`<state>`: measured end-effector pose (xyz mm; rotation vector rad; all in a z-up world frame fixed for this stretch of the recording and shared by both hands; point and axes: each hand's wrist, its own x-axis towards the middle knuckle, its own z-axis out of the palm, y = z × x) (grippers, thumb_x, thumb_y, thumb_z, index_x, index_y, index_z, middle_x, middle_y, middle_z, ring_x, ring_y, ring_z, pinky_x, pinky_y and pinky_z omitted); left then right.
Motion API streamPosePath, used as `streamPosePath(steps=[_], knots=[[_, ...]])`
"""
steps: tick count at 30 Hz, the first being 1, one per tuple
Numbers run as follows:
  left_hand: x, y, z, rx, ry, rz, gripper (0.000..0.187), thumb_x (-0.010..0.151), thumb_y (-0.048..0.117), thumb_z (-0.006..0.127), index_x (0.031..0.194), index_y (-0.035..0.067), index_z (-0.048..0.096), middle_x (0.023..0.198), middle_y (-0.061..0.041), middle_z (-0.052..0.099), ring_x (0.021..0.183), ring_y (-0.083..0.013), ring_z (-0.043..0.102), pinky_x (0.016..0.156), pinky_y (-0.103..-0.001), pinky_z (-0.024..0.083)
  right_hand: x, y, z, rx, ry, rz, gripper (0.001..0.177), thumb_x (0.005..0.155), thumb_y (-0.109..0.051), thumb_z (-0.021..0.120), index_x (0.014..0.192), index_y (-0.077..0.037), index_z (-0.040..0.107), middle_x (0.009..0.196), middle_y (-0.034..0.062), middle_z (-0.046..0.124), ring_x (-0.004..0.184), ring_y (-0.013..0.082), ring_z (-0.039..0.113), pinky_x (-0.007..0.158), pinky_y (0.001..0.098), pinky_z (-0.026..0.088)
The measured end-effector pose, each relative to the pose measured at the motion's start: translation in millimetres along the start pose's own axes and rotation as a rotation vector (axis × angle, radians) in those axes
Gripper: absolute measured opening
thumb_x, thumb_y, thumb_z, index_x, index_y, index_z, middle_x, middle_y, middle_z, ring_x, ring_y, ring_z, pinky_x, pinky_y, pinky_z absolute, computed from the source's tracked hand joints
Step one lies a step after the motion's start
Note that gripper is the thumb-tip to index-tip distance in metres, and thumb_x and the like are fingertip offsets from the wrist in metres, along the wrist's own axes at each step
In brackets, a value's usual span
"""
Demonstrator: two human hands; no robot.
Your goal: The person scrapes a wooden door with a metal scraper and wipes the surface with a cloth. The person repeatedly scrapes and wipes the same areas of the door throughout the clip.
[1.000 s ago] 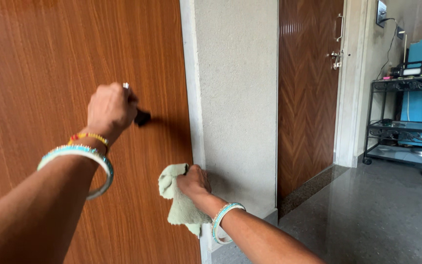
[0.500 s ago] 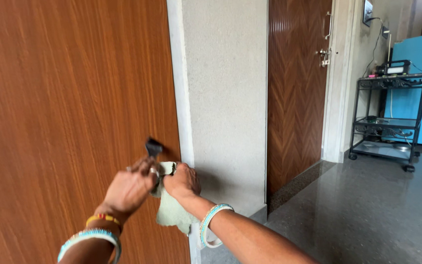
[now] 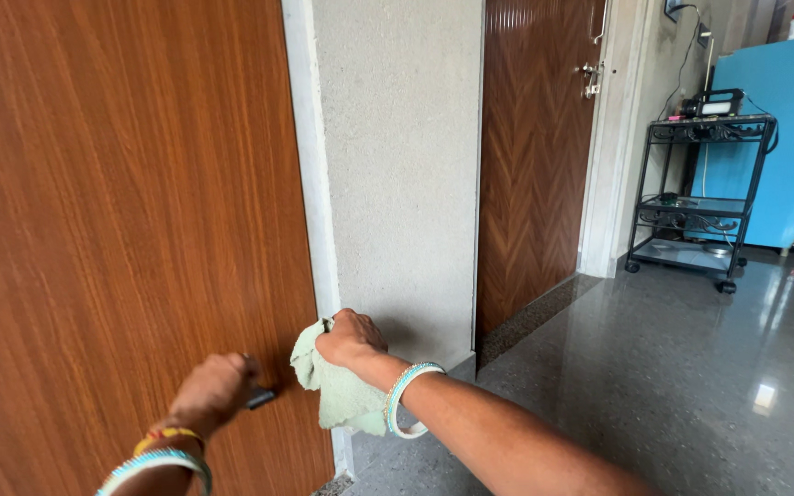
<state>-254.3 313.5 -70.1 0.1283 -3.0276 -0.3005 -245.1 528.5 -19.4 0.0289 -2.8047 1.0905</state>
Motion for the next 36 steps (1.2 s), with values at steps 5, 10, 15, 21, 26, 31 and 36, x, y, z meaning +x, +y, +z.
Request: streamPosePath(steps=[5, 10, 15, 21, 26, 31, 36], knots=[[30, -31, -58, 0.043, 0.423, 0.206, 0.018, 0.083, 0.025, 0.073, 0.099, 0.022, 0.079, 0.102, -0.007, 0.076, 0.099, -0.0273, 0.073, 0.091, -0.038, 0.06, -2, -2, -2, 0.003, -0.001, -0.017, 0.04, 0.084, -0.019, 0.064, 0.122, -0.006, 0.065, 0.122, 0.0162, 0.068, 0.118, 0.0322, 0.065, 0.097, 0.0448, 0.054], [19, -30, -154, -0.024, 0.581, 0.221, 0.019, 0.083, 0.022, 0.073, 0.1, 0.02, 0.081, 0.101, -0.01, 0.077, 0.097, -0.0307, 0.074, 0.088, -0.041, 0.06, -12, -22, -2, 0.026, 0.011, -0.058, 0.034, 0.082, -0.018, 0.062, 0.113, -0.006, 0.071, 0.117, 0.0169, 0.071, 0.115, 0.0339, 0.066, 0.096, 0.0453, 0.055], [-31, 1, -246, 0.095, 0.854, 0.296, 0.013, 0.087, 0.016, 0.068, 0.095, 0.014, 0.079, 0.094, -0.018, 0.072, 0.088, -0.0402, 0.069, 0.077, -0.047, 0.059, -20, -65, 6, 0.117, 0.08, -0.103, 0.034, 0.083, -0.023, 0.065, 0.112, -0.007, 0.071, 0.12, 0.0167, 0.069, 0.116, 0.0339, 0.064, 0.097, 0.045, 0.054], [-92, 32, -293, 0.37, 1.04, 0.432, 0.017, 0.084, 0.007, 0.064, 0.099, 0.009, 0.073, 0.092, -0.021, 0.072, 0.085, -0.0401, 0.069, 0.072, -0.048, 0.057, -24, -124, 6, 0.337, 0.193, -0.205, 0.033, 0.082, -0.022, 0.062, 0.109, -0.005, 0.072, 0.116, 0.0205, 0.072, 0.11, 0.036, 0.069, 0.095, 0.0449, 0.055], [-106, 22, -270, 0.571, 0.979, 0.309, 0.03, 0.091, 0.004, 0.056, 0.121, 0.001, 0.062, 0.108, -0.021, 0.069, 0.076, -0.0323, 0.073, 0.058, -0.043, 0.06, -32, -154, 0, 0.495, 0.344, -0.232, 0.036, 0.077, -0.023, 0.066, 0.11, -0.008, 0.071, 0.116, 0.0187, 0.07, 0.114, 0.0361, 0.064, 0.096, 0.0463, 0.052], [-104, -37, -188, 0.561, 0.963, 0.418, 0.042, 0.088, -0.001, 0.051, 0.13, 0.004, 0.055, 0.12, -0.015, 0.067, 0.095, -0.0282, 0.071, 0.069, -0.039, 0.063, -40, -149, 13, 0.379, 0.288, -0.256, 0.039, 0.077, -0.021, 0.063, 0.115, -0.016, 0.069, 0.118, 0.0151, 0.07, 0.116, 0.0362, 0.062, 0.096, 0.0484, 0.052], [-120, -90, -111, 0.657, 0.606, 0.557, 0.055, 0.08, 0.003, 0.05, 0.135, 0.007, 0.054, 0.133, -0.015, 0.061, 0.106, -0.0305, 0.069, 0.07, -0.038, 0.062, -47, -132, 32, 0.248, 0.207, -0.289, 0.037, 0.078, -0.021, 0.062, 0.114, -0.017, 0.07, 0.117, 0.0123, 0.07, 0.114, 0.0355, 0.063, 0.095, 0.0492, 0.053]])
